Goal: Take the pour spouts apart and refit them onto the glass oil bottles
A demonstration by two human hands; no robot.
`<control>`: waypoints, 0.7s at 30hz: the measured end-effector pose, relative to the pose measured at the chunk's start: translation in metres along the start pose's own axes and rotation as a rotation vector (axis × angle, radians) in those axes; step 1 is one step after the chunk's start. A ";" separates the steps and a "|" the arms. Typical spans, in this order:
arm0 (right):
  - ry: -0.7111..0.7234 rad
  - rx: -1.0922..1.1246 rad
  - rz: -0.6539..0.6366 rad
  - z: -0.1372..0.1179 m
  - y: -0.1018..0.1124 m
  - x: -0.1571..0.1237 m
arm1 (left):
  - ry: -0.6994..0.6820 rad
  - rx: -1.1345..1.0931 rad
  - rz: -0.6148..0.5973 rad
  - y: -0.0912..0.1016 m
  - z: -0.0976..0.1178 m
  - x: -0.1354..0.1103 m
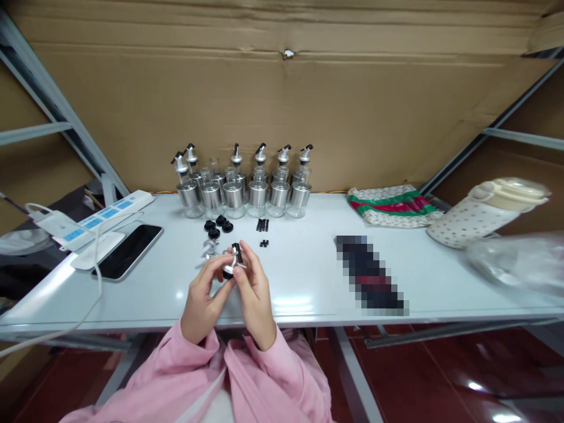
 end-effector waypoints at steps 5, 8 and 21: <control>0.056 -0.047 0.147 -0.009 0.001 -0.001 | 0.086 -0.060 0.081 0.004 -0.009 -0.003; 0.092 -0.078 0.144 -0.016 0.004 0.000 | 0.080 -0.048 0.133 0.008 -0.008 -0.004; 0.492 -0.443 0.169 -0.053 0.018 -0.008 | 0.122 -0.076 -0.040 -0.005 -0.010 -0.003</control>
Point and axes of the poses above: each hand's wrist, its own x-axis towards the middle knuckle, its own y-axis out of the back of the hand, z = x × y, the point moved 10 cm from there along x, towards the middle knuckle, and after that the axes turned 9 degrees about y, right-handed, at the moved point
